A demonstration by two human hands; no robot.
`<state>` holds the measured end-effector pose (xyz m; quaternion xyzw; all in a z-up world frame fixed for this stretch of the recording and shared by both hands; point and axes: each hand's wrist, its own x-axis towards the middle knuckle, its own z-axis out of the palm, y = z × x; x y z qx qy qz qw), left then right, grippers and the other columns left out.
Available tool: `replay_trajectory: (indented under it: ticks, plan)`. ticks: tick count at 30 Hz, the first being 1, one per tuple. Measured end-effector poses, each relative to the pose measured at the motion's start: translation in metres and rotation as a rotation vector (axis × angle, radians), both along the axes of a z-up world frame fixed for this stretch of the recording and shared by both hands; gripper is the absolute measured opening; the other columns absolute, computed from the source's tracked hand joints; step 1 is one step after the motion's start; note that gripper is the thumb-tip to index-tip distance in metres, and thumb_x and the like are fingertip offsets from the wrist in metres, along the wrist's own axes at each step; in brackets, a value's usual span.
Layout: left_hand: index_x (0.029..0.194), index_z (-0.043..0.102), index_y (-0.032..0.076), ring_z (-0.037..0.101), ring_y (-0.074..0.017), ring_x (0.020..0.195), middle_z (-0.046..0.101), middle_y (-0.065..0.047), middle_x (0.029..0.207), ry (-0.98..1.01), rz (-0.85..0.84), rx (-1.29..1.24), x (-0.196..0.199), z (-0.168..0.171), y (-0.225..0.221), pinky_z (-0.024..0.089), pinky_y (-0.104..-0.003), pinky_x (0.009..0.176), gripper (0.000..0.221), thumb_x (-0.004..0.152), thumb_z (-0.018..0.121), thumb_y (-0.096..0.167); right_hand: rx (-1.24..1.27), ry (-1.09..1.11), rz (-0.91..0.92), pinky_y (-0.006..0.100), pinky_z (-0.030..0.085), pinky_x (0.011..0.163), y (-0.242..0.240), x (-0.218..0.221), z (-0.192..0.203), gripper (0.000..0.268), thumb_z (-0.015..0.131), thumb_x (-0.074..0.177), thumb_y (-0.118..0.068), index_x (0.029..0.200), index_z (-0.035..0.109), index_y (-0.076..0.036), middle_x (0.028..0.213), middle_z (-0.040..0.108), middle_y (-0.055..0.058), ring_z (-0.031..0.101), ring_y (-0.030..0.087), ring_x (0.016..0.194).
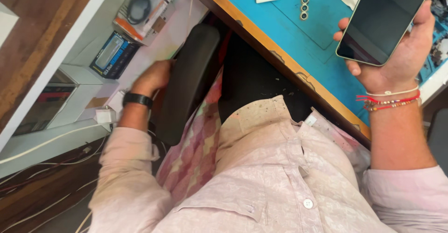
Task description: The person reassembles a disassembled smartphone by placing a black internal component onto the motherboard. They use a toothbrush to clean the interior, then apply a substance from a blue glue gun to the edges. After wiping the surface with a tissue, they connect a charging cable and power on the device.
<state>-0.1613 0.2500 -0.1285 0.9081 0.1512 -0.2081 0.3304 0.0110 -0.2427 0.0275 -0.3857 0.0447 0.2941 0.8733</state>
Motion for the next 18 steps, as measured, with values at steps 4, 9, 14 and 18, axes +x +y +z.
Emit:
replay_trajectory:
  ticks: [4, 9, 14, 18]
  plan:
    - [0.113, 0.072, 0.005, 0.072, -0.0347, 0.104, 0.075, -0.021, 0.109, 0.025, 0.133, -0.090, -0.005, -0.030, 0.003, 0.054, -0.046, 0.089, 0.023, 0.092, 0.064, 0.010, 0.011, 0.009, -0.011, 0.039, 0.049, 0.044, 0.005, 0.001, 0.002, 0.074, 0.026, 0.109, -0.062, 0.124, 0.060, 0.002, 0.111, 0.069, 0.032, 0.071, 0.043, 0.094]
    - [0.105, 0.073, 0.004, 0.067, -0.0398, 0.098, 0.071, -0.023, 0.105, -0.284, 0.002, 0.119, 0.009, -0.033, 0.007, 0.054, -0.047, 0.086, 0.019, 0.088, 0.067, 0.008, 0.036, 0.041, -0.017, 0.042, 0.050, 0.046, 0.013, 0.001, 0.008, 0.074, 0.028, 0.110, -0.063, 0.123, 0.061, 0.002, 0.109, 0.069, 0.032, 0.071, 0.044, 0.094]
    - [0.104, 0.071, 0.005, 0.069, -0.0348, 0.094, 0.071, -0.020, 0.102, -0.573, 0.116, 0.026, 0.048, 0.022, -0.002, 0.054, -0.045, 0.085, 0.014, 0.098, 0.061, 0.013, 0.061, 0.045, -0.021, 0.042, 0.051, 0.043, 0.015, 0.001, 0.013, 0.078, 0.028, 0.108, -0.063, 0.132, 0.064, 0.002, 0.112, 0.070, 0.032, 0.072, 0.044, 0.095]
    - [0.105, 0.067, 0.003, 0.070, -0.0324, 0.096, 0.073, -0.014, 0.103, -0.829, 0.292, -0.010, 0.084, 0.091, -0.031, 0.055, -0.045, 0.087, 0.020, 0.111, 0.055, 0.018, 0.075, 0.004, 0.005, 0.040, 0.053, 0.043, 0.009, 0.002, 0.007, 0.076, 0.028, 0.108, -0.063, 0.132, 0.063, 0.000, 0.113, 0.070, 0.031, 0.073, 0.042, 0.098]
